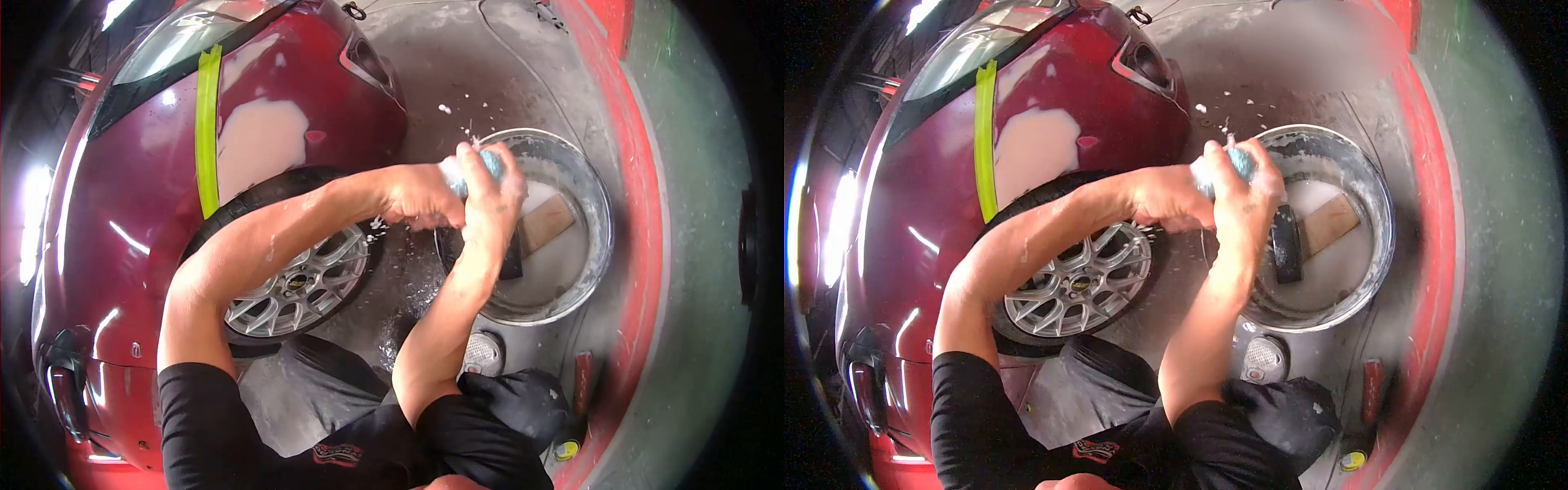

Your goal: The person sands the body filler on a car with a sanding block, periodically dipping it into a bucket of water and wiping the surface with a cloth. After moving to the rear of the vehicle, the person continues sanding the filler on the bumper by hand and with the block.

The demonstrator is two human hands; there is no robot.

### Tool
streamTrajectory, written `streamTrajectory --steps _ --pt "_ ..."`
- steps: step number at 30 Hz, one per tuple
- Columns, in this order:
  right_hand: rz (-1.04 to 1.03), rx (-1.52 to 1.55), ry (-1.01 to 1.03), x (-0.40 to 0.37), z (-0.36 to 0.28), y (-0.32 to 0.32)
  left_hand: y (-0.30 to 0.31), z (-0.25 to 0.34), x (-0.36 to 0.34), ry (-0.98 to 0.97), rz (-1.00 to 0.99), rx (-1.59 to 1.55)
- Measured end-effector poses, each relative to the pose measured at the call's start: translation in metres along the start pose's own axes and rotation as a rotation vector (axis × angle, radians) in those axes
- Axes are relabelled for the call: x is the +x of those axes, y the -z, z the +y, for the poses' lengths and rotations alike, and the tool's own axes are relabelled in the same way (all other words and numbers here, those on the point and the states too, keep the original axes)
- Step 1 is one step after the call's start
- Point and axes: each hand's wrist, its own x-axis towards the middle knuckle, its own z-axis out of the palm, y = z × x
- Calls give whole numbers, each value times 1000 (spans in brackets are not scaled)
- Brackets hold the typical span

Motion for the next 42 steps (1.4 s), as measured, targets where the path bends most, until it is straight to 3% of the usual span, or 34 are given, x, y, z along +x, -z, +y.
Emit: streamTrajectory --steps 2,4,5,8,10,12,14,16,18,20,22,24,27,30,31,34,36,38,42 --pt "46 -138 89 10 2 -2 -5 -3 19 -303 338 445" --pt "155 -204 76 15 2 -4 -9 11 30 -287 450 776" --pt "209 -239 127 23 18 -4 -12 13 36 -192 498 826" --pt "290 -263 257 25 38 -18 -9 0 44 -274 684 819" --pt "275 -354 314 18 50 -30 13 -19 44 -559 827 780" --pt "189 -416 482 0 36 -45 35 -26 20 -768 773 1054" --pt "129 -488 673 -16 41 -58 47 -34 -8 -889 781 914" --pt "82 -321 730 -41 51 -74 70 -43 -40 -621 737 866" --pt "-110 -364 762 -61 80 -76 88 -44 -75 -404 731 791" --pt "-228 -507 757 -80 96 -82 87 -37 -108 -114 576 712" --pt "-228 -608 885 -93 115 -90 72 -33 -129 186 397 675" --pt "-222 -625 942 -104 124 -91 65 -51 -123 316 248 743" --pt "-180 -740 948 -107 104 -85 44 -56 -111 321 209 1019" --pt "-401 -770 462 -107 120 -76 33 -65 -97 145 388 1322" --pt "-328 -840 538 -104 122 -79 33 -76 -84 183 448 1441" --pt "-348 -838 123 -98 97 -87 59 -96 -56 77 491 1604" --pt "-285 -779 -31 -93 110 -99 71 -96 -53 -175 508 1656" --pt "-153 -400 111 -99 132 -106 88 -97 -48 -355 492 1699" --pt "-397 319 -557 -104 134 -107 109 -101 -45 -604 408 1765"
